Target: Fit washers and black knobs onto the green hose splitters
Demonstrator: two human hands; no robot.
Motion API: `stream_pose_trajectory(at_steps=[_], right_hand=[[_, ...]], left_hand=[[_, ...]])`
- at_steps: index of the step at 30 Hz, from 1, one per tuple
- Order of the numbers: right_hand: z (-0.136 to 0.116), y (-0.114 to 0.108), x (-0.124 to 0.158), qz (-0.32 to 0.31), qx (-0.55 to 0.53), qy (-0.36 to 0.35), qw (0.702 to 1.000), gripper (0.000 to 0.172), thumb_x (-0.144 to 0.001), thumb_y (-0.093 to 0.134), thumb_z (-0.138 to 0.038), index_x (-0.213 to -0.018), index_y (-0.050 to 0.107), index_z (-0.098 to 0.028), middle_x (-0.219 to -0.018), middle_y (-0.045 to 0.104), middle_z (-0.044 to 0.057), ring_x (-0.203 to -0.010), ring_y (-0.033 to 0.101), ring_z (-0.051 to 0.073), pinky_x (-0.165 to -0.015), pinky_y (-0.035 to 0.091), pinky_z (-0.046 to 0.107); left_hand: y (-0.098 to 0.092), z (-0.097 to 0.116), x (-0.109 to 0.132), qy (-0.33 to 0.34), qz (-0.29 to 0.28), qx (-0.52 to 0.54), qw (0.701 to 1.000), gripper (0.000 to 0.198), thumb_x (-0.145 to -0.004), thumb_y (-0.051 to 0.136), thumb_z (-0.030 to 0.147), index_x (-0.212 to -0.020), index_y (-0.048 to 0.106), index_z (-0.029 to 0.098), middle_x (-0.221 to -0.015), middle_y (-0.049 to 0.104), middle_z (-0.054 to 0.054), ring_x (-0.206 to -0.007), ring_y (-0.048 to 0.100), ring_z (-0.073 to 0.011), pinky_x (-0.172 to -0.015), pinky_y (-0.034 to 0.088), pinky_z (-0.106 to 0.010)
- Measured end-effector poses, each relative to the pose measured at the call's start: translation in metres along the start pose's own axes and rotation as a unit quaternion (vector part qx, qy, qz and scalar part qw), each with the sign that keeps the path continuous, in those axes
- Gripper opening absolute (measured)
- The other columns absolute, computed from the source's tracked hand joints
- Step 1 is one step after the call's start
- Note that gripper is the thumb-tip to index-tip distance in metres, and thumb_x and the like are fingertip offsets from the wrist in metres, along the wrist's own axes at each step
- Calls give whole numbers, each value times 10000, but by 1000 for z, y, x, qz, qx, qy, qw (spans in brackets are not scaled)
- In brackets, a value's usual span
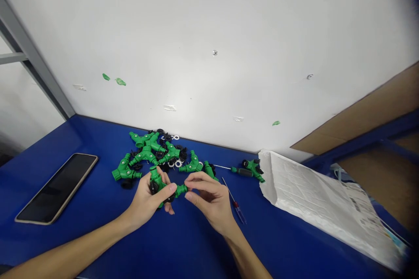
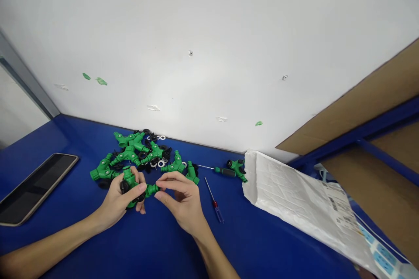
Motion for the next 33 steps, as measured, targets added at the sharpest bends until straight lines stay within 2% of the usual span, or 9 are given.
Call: stream_pose_trajectory(at_steps=[3,9,16,27,30,32,33], right_hand=[[-3,1,0,0,25,-19,1000,270,-775,727,-86,-943,767,-294,-949,692,47,-845,654,176,-698,540,286],[-16,3,4,11,130,-110,985,323,-788,691,-21,-975,754,-277,-903,693,48,-849,660,177,-757,547,314],[-23,7,8,31,148,-157,976,309,-828,620,-8,-962,741,-258,-882,629,46,-760,636,154,-619,529,276],[-11,7,7,24,179,-97,979,128,-849,639,-110,-907,696,-209,-848,650,54,-742,619,164,-646,507,278],[-1,3,7,36,140,-61,988,64,-853,652,-168,-904,662,-205,-828,633,49,-741,604,165,-631,499,272],[4,-2,7,46,108,-44,992,33,-858,654,-201,-890,659,-206,-844,621,54,-767,601,170,-633,496,275],[5,-4,7,50,93,-42,994,26,-859,657,-214,-882,665,-207,-854,619,59,-787,602,175,-641,497,279]], left_hand=[[0,-1,-1,0,4,-8,1000,291,-820,676,299,-724,429,179,-634,512,71,-394,554,-93,-435,587,-343],[-3,-3,0,1,20,-12,1000,303,-812,682,304,-712,424,180,-622,515,71,-377,542,-88,-414,580,-332],[-3,1,2,27,27,8,999,295,-811,683,282,-733,416,185,-659,507,75,-377,544,-82,-410,579,-325],[-1,-4,5,14,12,47,999,272,-839,653,274,-742,413,188,-675,489,80,-398,539,-70,-413,559,-292],[0,-3,4,18,-19,54,998,252,-818,675,248,-774,435,186,-706,513,67,-426,561,-75,-453,570,-302],[2,-2,3,17,-58,46,997,229,-786,705,231,-877,499,191,-745,544,50,-502,612,-104,-541,590,-337],[4,-1,3,15,-86,41,995,281,-764,725,227,-966,531,204,-791,564,37,-562,641,-127,-602,595,-365]])
Point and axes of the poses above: each hand's wrist, its own x-axis away from the middle knuckle, its own y-axis out of the palm, z = x × y, the point moved 8 cm from there along -x, towards the middle knuckle
